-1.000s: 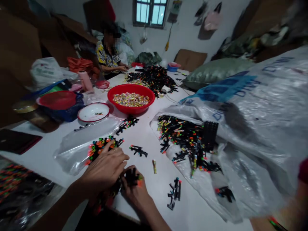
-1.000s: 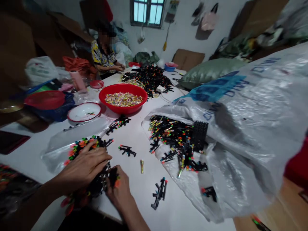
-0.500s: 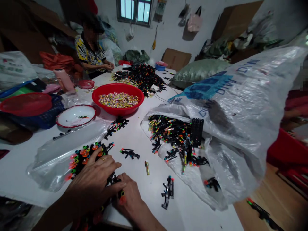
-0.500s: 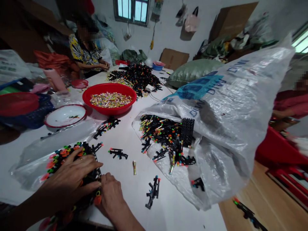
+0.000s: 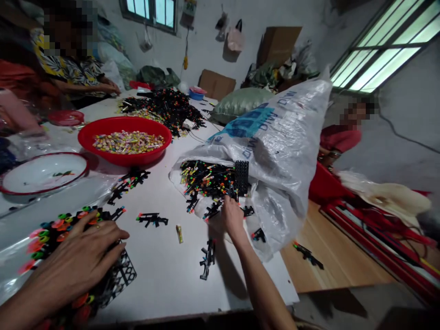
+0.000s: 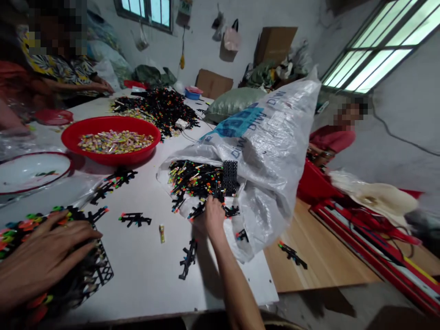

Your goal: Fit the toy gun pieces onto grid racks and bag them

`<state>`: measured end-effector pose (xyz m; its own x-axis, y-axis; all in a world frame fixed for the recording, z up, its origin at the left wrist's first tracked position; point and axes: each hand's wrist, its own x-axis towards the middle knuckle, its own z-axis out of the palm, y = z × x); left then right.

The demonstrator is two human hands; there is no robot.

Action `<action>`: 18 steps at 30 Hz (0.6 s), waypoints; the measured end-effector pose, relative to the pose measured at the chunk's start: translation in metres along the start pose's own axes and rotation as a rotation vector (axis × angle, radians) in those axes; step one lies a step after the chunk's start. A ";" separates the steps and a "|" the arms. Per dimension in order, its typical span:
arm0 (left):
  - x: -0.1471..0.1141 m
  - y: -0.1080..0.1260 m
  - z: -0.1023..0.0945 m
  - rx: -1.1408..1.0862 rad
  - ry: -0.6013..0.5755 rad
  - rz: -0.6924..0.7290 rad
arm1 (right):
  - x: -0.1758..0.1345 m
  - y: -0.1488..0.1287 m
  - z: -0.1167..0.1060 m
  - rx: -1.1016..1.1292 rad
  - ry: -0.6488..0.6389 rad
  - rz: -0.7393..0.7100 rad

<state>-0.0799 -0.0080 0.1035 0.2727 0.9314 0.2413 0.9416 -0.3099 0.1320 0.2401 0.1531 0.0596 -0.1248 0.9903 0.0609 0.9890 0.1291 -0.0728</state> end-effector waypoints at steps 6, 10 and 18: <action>-0.004 0.027 -0.031 0.020 0.090 -0.086 | 0.012 0.027 0.002 -0.048 -0.052 0.143; 0.000 0.044 -0.041 -0.027 -0.138 -0.111 | -0.019 -0.012 0.008 0.493 0.088 0.007; 0.002 0.043 -0.033 -0.086 -0.209 -0.186 | -0.130 -0.150 0.073 1.262 -0.486 -0.189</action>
<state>-0.0458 -0.0257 0.1414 0.1402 0.9901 0.0030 0.9613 -0.1369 0.2389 0.1019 0.0089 -0.0098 -0.5231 0.8367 -0.1623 0.2417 -0.0370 -0.9696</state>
